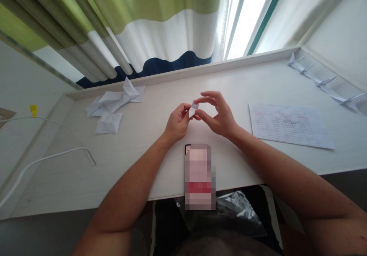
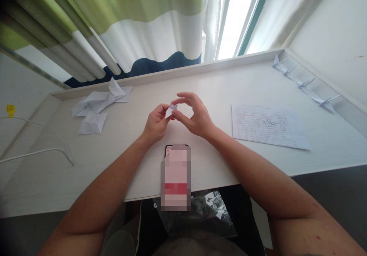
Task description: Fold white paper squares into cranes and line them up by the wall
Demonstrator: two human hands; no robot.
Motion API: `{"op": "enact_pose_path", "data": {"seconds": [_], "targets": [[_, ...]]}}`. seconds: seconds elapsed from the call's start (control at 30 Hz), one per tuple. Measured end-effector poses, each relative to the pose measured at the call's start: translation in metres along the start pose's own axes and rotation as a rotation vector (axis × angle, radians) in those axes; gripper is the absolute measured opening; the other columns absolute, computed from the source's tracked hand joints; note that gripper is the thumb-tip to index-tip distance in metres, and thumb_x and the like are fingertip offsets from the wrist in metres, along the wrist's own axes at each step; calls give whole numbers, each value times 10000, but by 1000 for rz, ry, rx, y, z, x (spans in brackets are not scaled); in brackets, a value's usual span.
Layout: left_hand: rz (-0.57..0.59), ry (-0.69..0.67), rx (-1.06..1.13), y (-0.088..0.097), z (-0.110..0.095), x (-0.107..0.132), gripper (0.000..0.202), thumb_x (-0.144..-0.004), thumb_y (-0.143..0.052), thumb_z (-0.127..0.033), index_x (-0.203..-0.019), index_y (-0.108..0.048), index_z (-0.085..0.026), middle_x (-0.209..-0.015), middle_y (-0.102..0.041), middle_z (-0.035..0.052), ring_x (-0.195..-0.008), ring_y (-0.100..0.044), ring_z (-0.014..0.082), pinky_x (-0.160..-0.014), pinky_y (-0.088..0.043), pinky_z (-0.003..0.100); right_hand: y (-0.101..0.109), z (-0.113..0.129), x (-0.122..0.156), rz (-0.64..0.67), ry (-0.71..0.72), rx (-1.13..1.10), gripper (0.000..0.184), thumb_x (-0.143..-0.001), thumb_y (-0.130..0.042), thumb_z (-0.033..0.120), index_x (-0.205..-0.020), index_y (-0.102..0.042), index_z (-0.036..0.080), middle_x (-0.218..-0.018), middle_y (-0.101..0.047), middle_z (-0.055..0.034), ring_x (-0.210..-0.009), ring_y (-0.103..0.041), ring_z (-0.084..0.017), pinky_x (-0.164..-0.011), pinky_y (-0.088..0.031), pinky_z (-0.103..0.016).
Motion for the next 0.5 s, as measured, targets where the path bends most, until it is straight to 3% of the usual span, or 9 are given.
{"op": "enact_pose_path", "data": {"seconds": [0.1, 0.33, 0.5], "targets": [[-38, 4, -19, 3, 1, 1, 349, -984, -794, -569, -982, -720, -229, -905, -776, 36, -837, -737, 179, -861, -608, 358, -4, -10, 1, 5, -134, -72, 474, -942, -848, 453, -1329, -608, 319, -1076, -793, -34, -1075, -799, -278, -1069, -604, -531], [-42, 44, -4, 1, 7, 3, 424, -919, -849, -612, -964, -752, -202, -896, -807, 50, -866, -769, 189, -873, -627, 361, 0, -15, -1, -78, -171, -102, 396, -869, -899, 411, -1167, -664, 300, -967, -793, 7, -940, -783, -231, -1021, -601, -497], [-79, 75, 7, 5, 4, 2, 443, -917, -856, -582, -1106, -718, -206, -1022, -808, 59, -880, -782, 178, -819, -620, 330, 2, -25, -1, -125, -245, -253, 408, -833, -928, 440, -1106, -668, 284, -888, -765, 15, -853, -758, -205, -893, -635, -439]]}}
Point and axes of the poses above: each hand's wrist, its own x-axis away from the middle knuckle, its own y-axis out of the back of the hand, z = x × y, the point moved 9 cm from there along -x, towards the middle knuckle
